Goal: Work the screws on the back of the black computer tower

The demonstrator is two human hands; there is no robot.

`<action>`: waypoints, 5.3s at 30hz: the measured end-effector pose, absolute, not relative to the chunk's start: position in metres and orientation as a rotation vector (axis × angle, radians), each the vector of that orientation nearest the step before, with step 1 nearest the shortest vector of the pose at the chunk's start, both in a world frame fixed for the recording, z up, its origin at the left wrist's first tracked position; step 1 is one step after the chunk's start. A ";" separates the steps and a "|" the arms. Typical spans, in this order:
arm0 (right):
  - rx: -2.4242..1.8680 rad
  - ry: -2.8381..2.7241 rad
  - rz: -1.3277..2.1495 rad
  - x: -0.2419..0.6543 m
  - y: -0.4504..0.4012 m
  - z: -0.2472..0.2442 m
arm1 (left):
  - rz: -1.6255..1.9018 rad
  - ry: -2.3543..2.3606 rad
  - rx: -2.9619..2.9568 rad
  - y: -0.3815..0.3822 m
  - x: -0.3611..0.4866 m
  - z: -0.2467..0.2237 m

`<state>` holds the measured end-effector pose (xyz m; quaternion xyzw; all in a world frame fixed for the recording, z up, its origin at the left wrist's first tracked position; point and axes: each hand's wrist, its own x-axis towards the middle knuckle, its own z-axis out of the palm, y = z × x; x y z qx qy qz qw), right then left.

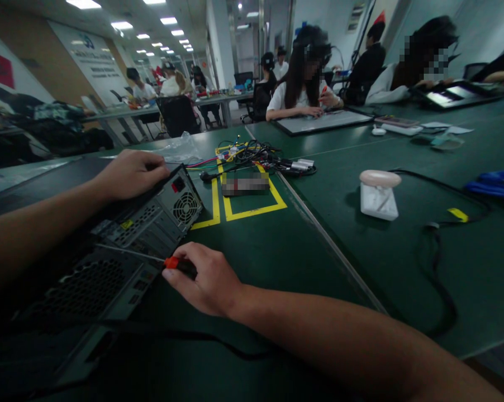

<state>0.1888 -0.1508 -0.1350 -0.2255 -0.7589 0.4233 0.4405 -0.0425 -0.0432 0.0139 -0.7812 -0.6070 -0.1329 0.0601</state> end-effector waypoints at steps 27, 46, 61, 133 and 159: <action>-0.610 -1.931 1.055 0.189 -0.149 -0.135 | -0.385 -1.805 -2.350 -0.040 -0.046 0.011; -0.571 -1.932 1.022 0.189 -0.150 -0.134 | -0.383 -1.806 -2.365 -0.044 -0.042 0.015; -0.580 -1.918 1.047 0.189 -0.151 -0.135 | -0.395 -1.834 -2.360 -0.045 -0.040 0.015; -0.540 -1.954 0.983 0.188 -0.150 -0.137 | -0.342 -1.808 -2.328 -0.041 -0.046 0.012; -0.572 -1.952 1.031 0.190 -0.152 -0.133 | -0.352 -1.815 -2.349 -0.043 -0.045 0.013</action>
